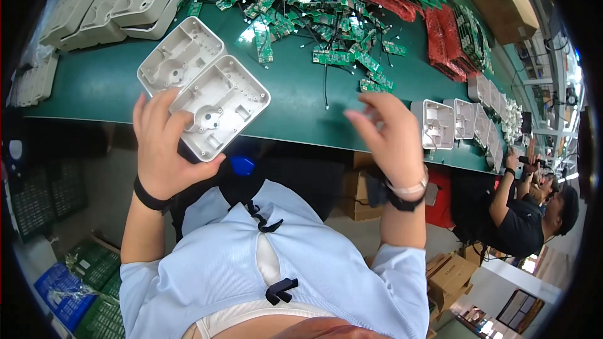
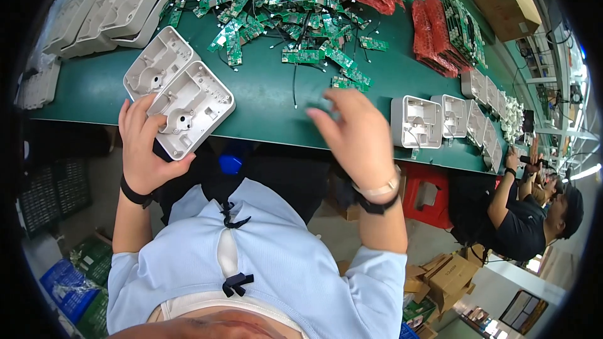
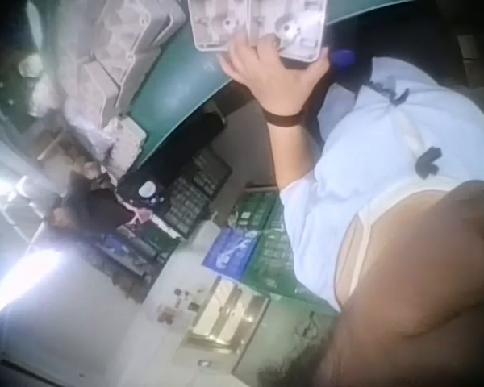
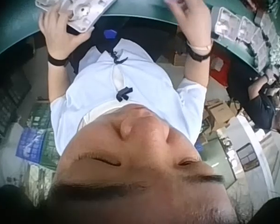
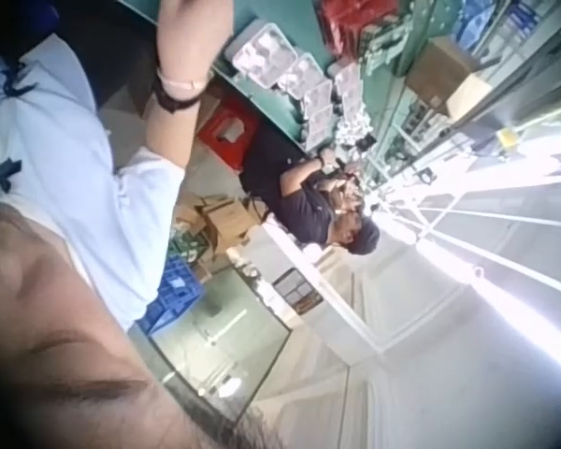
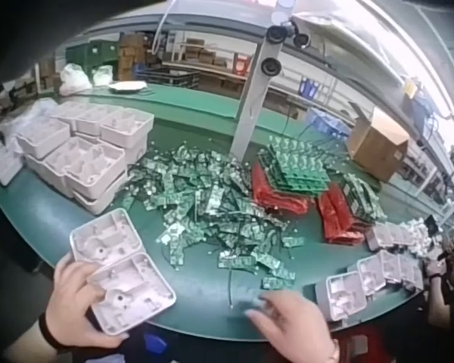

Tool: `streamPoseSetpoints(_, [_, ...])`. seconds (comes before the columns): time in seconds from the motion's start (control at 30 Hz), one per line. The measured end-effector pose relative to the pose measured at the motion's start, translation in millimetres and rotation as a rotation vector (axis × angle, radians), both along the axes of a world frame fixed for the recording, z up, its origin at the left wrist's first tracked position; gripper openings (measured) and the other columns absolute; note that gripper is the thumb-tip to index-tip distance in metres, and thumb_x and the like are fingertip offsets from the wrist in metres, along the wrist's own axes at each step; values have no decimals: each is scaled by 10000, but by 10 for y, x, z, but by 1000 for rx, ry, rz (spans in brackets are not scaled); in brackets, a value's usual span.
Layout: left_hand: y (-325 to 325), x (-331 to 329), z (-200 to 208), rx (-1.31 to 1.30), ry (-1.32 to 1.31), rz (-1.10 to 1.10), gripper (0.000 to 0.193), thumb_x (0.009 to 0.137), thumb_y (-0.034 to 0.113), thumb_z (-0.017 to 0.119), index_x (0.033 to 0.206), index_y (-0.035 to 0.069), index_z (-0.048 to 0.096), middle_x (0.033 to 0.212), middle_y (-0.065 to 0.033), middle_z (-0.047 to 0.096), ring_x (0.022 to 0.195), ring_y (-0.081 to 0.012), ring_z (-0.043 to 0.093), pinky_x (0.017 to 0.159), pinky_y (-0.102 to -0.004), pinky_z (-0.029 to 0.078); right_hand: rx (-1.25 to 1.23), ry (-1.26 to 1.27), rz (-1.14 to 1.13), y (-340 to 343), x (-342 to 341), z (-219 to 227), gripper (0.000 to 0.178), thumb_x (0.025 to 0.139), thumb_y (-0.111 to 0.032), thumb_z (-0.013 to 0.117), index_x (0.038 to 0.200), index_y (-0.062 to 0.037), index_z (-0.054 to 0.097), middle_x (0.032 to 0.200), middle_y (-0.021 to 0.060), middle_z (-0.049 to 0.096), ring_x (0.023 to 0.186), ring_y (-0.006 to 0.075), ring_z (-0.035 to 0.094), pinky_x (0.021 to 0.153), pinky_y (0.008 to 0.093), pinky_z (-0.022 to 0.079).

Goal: The person picks up a circuit board and a plastic housing, threads the board's wires through a hole in the housing, and presses the board into its internal slot before placing the unit on the table.

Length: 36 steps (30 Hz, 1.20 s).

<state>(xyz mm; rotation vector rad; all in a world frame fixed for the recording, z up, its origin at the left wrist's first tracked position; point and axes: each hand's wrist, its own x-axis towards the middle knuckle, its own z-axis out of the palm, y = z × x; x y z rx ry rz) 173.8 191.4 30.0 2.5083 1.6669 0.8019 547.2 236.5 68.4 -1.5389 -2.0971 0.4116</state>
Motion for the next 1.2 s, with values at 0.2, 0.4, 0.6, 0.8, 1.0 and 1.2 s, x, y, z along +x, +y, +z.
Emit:
streamPoseSetpoints(0.2, [-1, 88, -20, -4, 11, 31, 661, 585, 415, 925, 1061, 60, 634, 1459, -222, 541, 1368, -437, 508, 1199, -670, 253, -230, -270, 65, 704, -274, -264, 336, 946, -306, 806, 1020, -1, 686, 777, 117, 625, 649, 171, 585, 600, 360, 490])
streamPoseSetpoints(0.4, [-9, 159, 3, -17, 14, 73, 624, 602, 390, 921, 1057, 59, 652, 1541, -219, 508, 1427, -440, 479, 1205, -677, 232, -1084, 898, 72, 943, 137, -21, 234, 1087, -260, 641, 1046, -30, 648, 779, 31, 555, 605, 119, 492, 494, 301, 428])
streamPoseSetpoints(0.6, [23, 127, 37, -2, 44, 64, 637, 643, 413, 883, 1110, 51, 644, 1604, -221, 480, 1471, -444, 454, 1232, -657, 212, -1374, 2023, 94, 1038, 298, 174, 212, 1165, -182, 463, 1178, -2, 576, 941, 27, 517, 633, 84, 476, 459, 236, 401])
streamPoseSetpoints(0.8, [30, 199, 110, 62, 18, 20, 625, 653, 424, 878, 1107, 48, 670, 1578, -238, 507, 1475, -465, 455, 1223, -661, 240, -1600, 2041, 235, 1162, 299, 138, 234, 1171, -198, 452, 1186, 4, 570, 955, 47, 521, 663, 93, 506, 463, 233, 417])
streamPoseSetpoints(1.0, [71, 251, 153, 47, 8, -53, 613, 648, 406, 892, 1099, 47, 685, 1553, -247, 525, 1443, -484, 488, 1214, -658, 271, -1288, 2087, 340, 1058, 203, 362, 198, 1150, -175, 513, 1194, 5, 582, 1003, 43, 537, 802, 122, 576, 564, 241, 487])
streamPoseSetpoints(1.2, [50, 357, 148, -44, -151, -113, 609, 607, 306, 938, 1090, 38, 683, 1503, -232, 543, 1356, -472, 540, 1159, -585, 408, -1051, 2119, 349, 618, 90, 106, 174, 1114, -163, 596, 1202, -13, 596, 1102, 43, 563, 957, 126, 616, 699, 247, 541])
